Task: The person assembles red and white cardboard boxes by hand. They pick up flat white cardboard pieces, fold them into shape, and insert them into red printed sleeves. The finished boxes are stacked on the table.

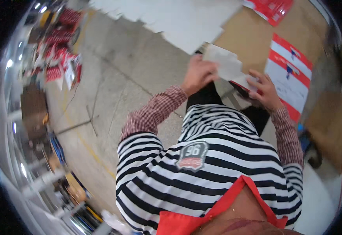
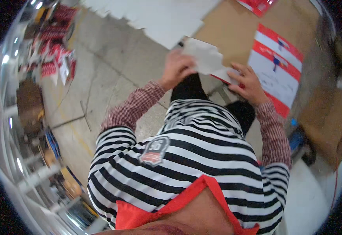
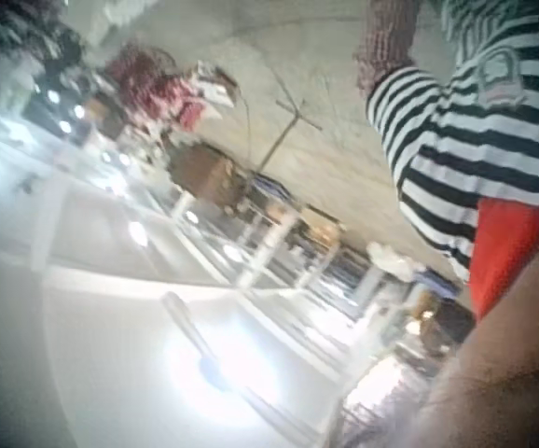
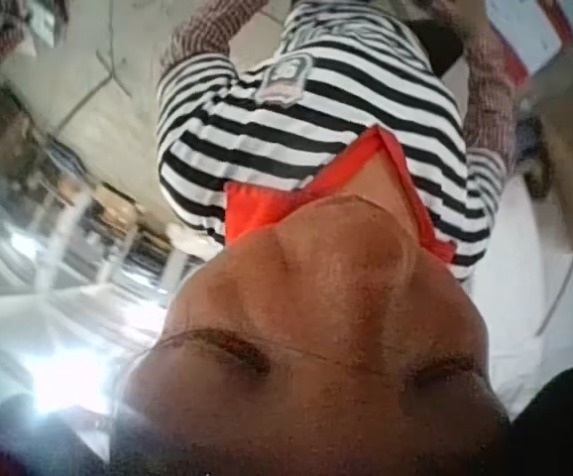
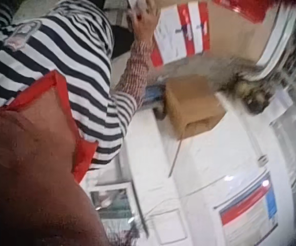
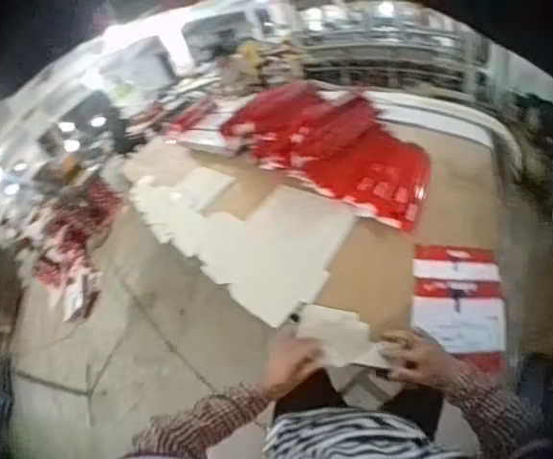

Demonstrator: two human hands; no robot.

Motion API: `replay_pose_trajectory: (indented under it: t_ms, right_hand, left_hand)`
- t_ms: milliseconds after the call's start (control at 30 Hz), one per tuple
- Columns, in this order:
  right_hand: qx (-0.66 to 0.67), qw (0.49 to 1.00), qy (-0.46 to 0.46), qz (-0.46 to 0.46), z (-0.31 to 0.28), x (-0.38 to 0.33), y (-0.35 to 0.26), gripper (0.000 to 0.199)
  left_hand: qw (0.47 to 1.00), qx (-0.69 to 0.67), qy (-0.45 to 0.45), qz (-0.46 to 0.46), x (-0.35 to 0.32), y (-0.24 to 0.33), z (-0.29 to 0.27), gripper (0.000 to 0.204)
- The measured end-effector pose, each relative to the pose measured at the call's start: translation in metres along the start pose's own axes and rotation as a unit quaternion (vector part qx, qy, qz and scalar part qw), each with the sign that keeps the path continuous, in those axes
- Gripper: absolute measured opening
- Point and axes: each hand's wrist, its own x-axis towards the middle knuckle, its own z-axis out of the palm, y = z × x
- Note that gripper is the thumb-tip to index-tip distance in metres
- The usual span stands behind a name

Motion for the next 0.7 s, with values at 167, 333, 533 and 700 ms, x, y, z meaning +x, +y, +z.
replay_pose_trajectory:
  t_ms: [167, 333, 533, 700]
  right_hand:
    - [0.0, 1.0, 0.013, 0.011, -0.003, -0.004, -0.001, 0.05]
    - [0.028, 0.999, 0.035, 0.004, 0.003, -0.009, 0.0, 0.055]
    - [-0.072, 0.996, -0.025, 0.052, -0.011, -0.026, -0.002, 0.073]
    - [-0.125, 0.974, 0.14, 0.125, -0.018, -0.05, 0.0, 0.081]
  left_hand:
    - [0.701, -0.394, 0.378, -0.46, 0.042, 0.072, 0.036, 0.039]
    - [0.69, -0.509, 0.395, -0.329, 0.056, 0.071, 0.053, 0.03]
    - [0.986, 0.056, -0.065, 0.145, 0.119, 0.089, 0.048, 0.091]
    - [0.987, 0.013, -0.103, 0.124, 0.118, 0.055, 0.076, 0.119]
